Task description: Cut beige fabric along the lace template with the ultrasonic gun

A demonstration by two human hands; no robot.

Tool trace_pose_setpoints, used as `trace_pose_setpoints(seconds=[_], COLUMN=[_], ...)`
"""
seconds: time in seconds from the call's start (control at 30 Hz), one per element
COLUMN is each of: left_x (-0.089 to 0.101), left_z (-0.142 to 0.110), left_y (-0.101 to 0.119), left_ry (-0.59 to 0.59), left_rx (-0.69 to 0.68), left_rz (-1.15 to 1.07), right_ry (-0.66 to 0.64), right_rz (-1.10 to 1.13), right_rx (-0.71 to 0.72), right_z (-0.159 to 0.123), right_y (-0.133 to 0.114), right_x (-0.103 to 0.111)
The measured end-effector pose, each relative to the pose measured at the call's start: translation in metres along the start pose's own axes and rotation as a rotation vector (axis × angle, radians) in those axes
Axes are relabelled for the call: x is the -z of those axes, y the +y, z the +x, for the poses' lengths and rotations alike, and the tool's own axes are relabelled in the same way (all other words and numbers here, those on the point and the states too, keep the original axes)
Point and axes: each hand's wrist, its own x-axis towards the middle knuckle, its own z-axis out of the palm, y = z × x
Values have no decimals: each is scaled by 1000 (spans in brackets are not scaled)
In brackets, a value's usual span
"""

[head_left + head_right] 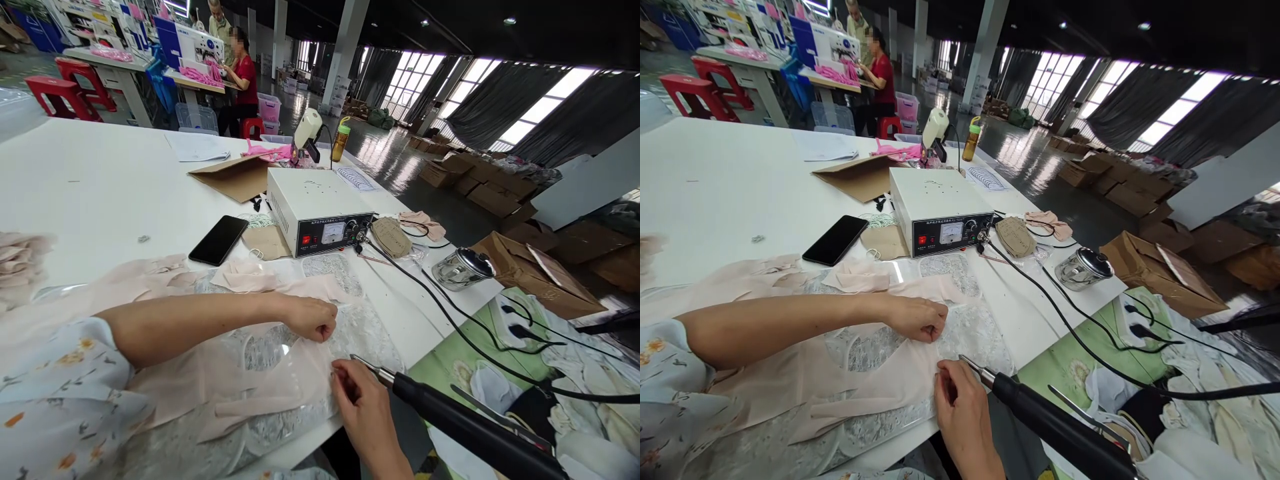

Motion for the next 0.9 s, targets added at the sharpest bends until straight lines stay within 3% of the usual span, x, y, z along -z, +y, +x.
trace_pose_setpoints(seconds=[0.43,0.9], left_x=[1,-8], left_z=[-13,-13], left_y=[-1,-9], left_ry=[81,150], left_rx=[-60,-93], left_rz=[-91,-153], right_ry=[-51,-88], right_rz=[198,397], right_rx=[-369,-568], right_z=[42,59], right_y=[-10,-14], right_x=[-9,-15])
